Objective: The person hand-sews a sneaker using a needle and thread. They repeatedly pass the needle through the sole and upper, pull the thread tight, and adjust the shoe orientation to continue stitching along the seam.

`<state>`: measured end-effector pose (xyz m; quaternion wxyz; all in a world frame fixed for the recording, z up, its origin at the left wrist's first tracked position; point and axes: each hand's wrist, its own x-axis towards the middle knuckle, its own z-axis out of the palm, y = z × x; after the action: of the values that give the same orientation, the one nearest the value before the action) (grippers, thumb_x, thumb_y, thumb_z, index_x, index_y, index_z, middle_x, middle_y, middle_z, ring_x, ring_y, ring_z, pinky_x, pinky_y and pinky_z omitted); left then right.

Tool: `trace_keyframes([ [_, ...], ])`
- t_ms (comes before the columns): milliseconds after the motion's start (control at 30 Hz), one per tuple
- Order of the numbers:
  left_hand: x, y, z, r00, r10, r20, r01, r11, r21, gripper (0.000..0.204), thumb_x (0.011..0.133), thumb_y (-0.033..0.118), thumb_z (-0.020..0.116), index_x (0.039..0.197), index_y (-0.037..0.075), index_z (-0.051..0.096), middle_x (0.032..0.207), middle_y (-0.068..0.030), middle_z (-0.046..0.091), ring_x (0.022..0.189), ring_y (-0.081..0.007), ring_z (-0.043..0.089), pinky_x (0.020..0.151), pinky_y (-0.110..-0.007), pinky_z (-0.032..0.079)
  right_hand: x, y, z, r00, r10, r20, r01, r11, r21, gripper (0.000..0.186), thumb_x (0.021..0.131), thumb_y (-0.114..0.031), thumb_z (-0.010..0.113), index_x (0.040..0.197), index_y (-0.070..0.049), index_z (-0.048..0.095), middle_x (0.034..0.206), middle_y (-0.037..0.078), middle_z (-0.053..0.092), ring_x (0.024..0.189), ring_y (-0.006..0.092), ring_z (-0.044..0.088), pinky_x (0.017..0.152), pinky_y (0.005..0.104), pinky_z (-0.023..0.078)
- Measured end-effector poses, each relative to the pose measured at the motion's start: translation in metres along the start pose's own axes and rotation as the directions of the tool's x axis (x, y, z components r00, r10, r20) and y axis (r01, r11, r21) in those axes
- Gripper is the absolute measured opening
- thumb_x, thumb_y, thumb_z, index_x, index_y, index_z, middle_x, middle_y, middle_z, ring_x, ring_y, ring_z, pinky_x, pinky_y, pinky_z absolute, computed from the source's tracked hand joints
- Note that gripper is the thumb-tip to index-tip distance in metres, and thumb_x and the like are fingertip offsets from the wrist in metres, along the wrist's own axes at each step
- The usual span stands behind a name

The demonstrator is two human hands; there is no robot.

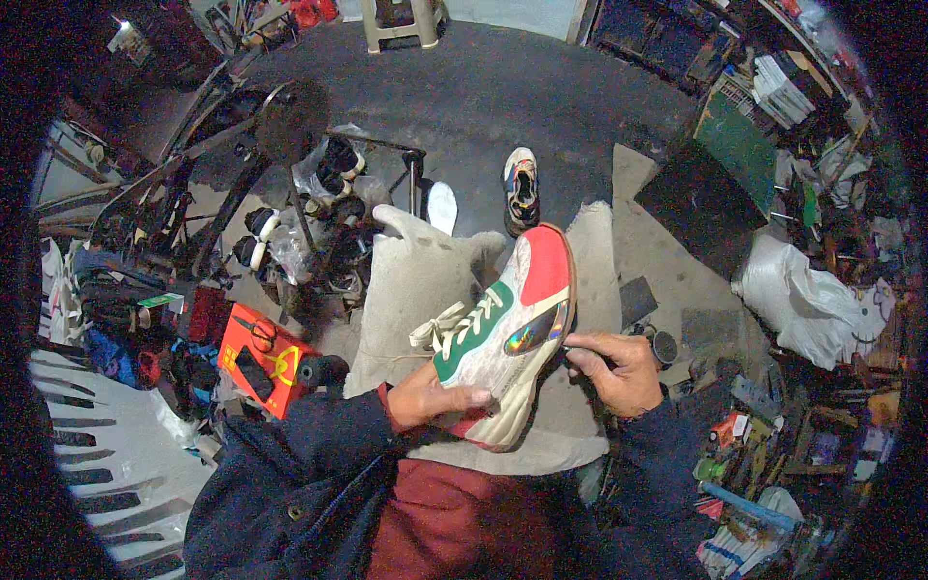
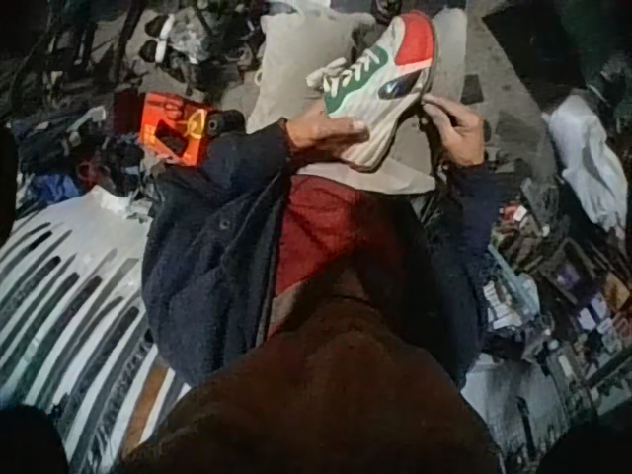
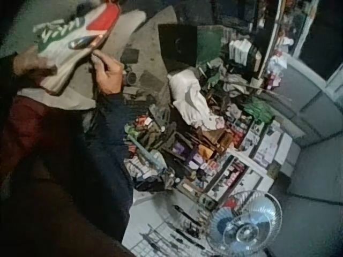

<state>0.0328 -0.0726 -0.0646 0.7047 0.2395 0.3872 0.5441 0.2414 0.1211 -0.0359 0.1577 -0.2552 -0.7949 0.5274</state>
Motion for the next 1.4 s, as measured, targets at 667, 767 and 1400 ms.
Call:
trace_keyframes([
  [667, 0.047, -0.021, -0.015, 0.968, 0.218, 0.125, -0.249, 0.897, 0.366, 0.068, 0.095, 0.049, 0.062, 0.141, 0.0, 0.049, 0.137, -0.0159, 0.058, 0.123, -0.0266, 0.053, 0.108, -0.036, 0.039, 0.017, 0.014, -0.02, 0.946, 0.303, 0.111, -0.317, 0.939, 0.132, 0.013, 0.085, -0.01, 0.074, 0.09, 0.002, 0.072, 0.074, 0.003, 0.066, 0.062, 0.0087, 0.057, 0.054, 0.0242, 0.043],
  [767, 0.041, -0.022, -0.011, 0.933, 0.358, 0.049, -0.354, 0.878, 0.323, 0.06, 0.097, 0.044, 0.061, 0.135, -0.001, 0.054, 0.133, -0.0171, 0.06, 0.121, -0.0269, 0.054, 0.107, -0.037, 0.039, 0.007, 0.013, -0.004, 0.97, 0.241, -0.024, -0.239, 0.969, 0.064, 0.011, 0.086, -0.008, 0.072, 0.09, 0.002, 0.069, 0.078, 0.002, 0.066, 0.062, 0.0093, 0.058, 0.054, 0.0256, 0.045],
  [1400, 0.063, -0.035, -0.02, 0.898, 0.427, -0.109, -0.389, 0.884, 0.259, 0.041, 0.102, 0.032, 0.055, 0.13, 0.001, 0.06, 0.122, -0.0058, 0.066, 0.109, -0.0155, 0.059, 0.098, -0.031, 0.045, 0.043, -0.019, 0.007, 0.99, -0.004, -0.14, -0.026, 0.977, -0.212, 0.017, 0.072, 0.009, 0.065, 0.074, 0.0, 0.051, 0.065, 0.004, 0.06, 0.058, 0.0085, 0.057, 0.052, 0.0265, 0.045],
])
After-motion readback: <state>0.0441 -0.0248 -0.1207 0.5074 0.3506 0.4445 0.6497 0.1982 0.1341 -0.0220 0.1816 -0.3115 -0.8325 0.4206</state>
